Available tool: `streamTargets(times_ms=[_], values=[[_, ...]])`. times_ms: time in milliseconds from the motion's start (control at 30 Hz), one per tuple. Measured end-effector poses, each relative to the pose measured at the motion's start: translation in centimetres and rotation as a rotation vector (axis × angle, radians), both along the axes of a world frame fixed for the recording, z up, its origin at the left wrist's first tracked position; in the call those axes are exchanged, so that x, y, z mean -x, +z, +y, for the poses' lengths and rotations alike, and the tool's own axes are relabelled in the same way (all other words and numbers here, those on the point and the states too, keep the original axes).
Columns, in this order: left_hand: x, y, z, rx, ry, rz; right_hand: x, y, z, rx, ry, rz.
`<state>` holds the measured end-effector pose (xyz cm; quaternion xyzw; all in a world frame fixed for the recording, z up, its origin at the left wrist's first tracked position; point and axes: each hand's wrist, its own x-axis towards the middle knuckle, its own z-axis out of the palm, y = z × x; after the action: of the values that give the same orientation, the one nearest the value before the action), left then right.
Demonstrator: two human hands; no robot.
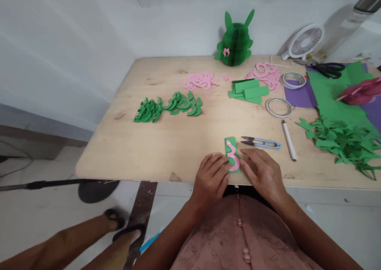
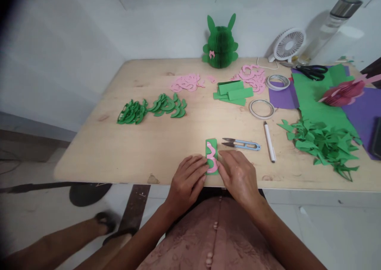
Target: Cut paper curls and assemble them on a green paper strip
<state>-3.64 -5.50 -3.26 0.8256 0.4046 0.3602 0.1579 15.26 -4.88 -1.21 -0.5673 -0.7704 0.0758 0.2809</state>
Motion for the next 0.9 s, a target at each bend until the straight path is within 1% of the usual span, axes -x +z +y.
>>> streamTargets(times_ms=[100, 200, 333, 533, 900], values=[[0.7, 0.4, 1.0, 0.025, -0.006, -0.038, -0.6, -0.1, -0.9, -0.078, 0.136, -0.056], [1.5, 0.6, 2.6, 0.001, -0.051, 0.043, -0.7, -0.2, -1.3, -0.083, 0.193, -0.093], [1.7, 0.4, 4.2, -0.018, -0.144, 0.158, -0.5, -0.2, -1.1, -0.061, 0.259, -0.151], [1.6, 0.0, 4.3, -0.025, -0.165, 0.217, -0.3, -0.3, -0.7, -0.030, 0.297, -0.229], [1.6, 0.2, 4.3, -0.003, -0.163, 0.208, -0.3, -0.7, -0.6, -0.035, 0.296, -0.202]])
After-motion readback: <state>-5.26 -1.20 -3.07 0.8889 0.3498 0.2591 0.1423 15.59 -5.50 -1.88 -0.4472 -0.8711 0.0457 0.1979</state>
